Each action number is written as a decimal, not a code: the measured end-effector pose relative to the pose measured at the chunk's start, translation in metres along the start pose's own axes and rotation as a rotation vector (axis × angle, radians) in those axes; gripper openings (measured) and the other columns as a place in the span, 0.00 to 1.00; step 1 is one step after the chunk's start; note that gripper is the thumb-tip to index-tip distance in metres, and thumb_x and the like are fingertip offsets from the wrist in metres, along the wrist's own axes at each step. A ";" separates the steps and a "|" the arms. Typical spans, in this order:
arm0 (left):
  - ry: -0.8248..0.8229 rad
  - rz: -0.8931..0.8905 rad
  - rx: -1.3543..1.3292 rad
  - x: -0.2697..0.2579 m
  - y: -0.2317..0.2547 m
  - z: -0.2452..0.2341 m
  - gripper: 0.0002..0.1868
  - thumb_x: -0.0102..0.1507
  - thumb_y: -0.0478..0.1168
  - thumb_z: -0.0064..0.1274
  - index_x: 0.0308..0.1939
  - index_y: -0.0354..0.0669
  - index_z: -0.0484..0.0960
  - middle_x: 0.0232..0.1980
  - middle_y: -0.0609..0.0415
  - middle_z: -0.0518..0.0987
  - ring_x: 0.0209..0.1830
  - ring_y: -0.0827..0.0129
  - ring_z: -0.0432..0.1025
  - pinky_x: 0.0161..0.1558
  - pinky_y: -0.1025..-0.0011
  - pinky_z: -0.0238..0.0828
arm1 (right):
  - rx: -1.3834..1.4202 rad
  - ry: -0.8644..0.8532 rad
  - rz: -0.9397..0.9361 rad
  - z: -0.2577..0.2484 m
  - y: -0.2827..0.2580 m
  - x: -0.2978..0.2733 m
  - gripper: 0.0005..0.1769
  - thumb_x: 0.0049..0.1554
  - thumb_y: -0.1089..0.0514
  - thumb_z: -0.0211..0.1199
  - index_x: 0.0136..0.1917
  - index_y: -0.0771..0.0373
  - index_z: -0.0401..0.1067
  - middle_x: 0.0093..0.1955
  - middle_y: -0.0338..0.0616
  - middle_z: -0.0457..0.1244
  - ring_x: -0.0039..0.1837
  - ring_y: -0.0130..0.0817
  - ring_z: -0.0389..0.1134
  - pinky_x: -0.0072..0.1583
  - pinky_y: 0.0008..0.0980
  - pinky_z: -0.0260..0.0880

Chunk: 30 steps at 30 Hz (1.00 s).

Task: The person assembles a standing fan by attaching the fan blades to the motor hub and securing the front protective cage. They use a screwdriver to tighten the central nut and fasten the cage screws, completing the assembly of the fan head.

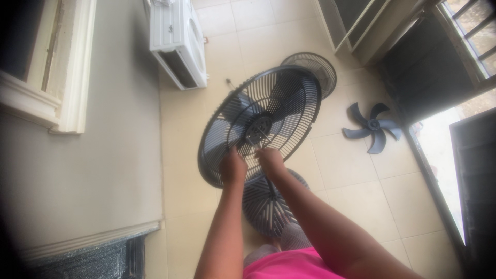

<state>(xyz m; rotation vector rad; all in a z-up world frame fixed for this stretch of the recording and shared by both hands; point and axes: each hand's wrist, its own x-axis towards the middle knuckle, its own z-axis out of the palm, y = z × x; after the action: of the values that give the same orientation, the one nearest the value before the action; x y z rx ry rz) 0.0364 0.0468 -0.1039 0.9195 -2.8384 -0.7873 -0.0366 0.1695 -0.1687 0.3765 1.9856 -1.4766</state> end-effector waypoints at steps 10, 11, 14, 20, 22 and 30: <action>0.003 0.026 0.025 0.000 0.002 0.005 0.14 0.67 0.35 0.48 0.56 0.35 0.79 0.48 0.40 0.84 0.49 0.51 0.80 0.52 0.58 0.76 | 0.080 -0.058 0.001 -0.008 0.000 -0.028 0.17 0.64 0.51 0.59 0.46 0.66 0.80 0.35 0.46 0.60 0.36 0.40 0.58 0.43 0.48 0.58; -0.006 0.026 0.020 -0.001 0.002 0.005 0.15 0.67 0.35 0.48 0.56 0.35 0.79 0.48 0.40 0.84 0.49 0.52 0.80 0.52 0.58 0.76 | 0.311 -0.157 0.100 -0.009 0.004 -0.024 0.17 0.65 0.52 0.59 0.47 0.67 0.81 0.34 0.45 0.56 0.34 0.41 0.53 0.40 0.50 0.53; -0.028 0.001 0.012 -0.001 0.006 0.004 0.15 0.67 0.35 0.47 0.57 0.35 0.78 0.48 0.39 0.83 0.49 0.52 0.80 0.51 0.58 0.77 | -0.071 0.029 -0.153 -0.005 -0.002 -0.020 0.11 0.57 0.57 0.62 0.43 0.66 0.81 0.36 0.45 0.69 0.39 0.37 0.67 0.48 0.40 0.69; -0.064 -0.005 0.032 -0.001 0.011 -0.005 0.15 0.68 0.35 0.46 0.57 0.34 0.77 0.50 0.40 0.82 0.50 0.55 0.79 0.53 0.60 0.76 | -0.550 0.341 -0.510 -0.011 -0.027 -0.055 0.08 0.51 0.56 0.67 0.42 0.60 0.83 0.34 0.40 0.66 0.37 0.33 0.64 0.45 0.41 0.67; -0.092 -0.027 0.035 -0.002 0.011 -0.008 0.15 0.68 0.35 0.46 0.57 0.35 0.77 0.50 0.40 0.82 0.50 0.55 0.79 0.54 0.60 0.76 | -0.089 0.130 -0.162 -0.015 -0.027 -0.051 0.11 0.58 0.53 0.67 0.44 0.63 0.81 0.33 0.40 0.65 0.36 0.34 0.61 0.43 0.41 0.61; -0.050 -0.004 0.022 0.001 0.003 -0.001 0.16 0.67 0.35 0.48 0.58 0.33 0.77 0.48 0.38 0.82 0.49 0.52 0.79 0.51 0.58 0.76 | -0.208 0.275 -0.413 -0.010 -0.037 -0.063 0.09 0.60 0.54 0.63 0.47 0.59 0.81 0.39 0.40 0.70 0.40 0.34 0.68 0.46 0.36 0.69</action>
<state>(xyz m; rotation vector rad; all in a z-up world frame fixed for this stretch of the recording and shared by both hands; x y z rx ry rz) 0.0345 0.0482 -0.1018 0.9213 -2.8941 -0.7922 -0.0126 0.1750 -0.0990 0.0831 2.5278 -1.4992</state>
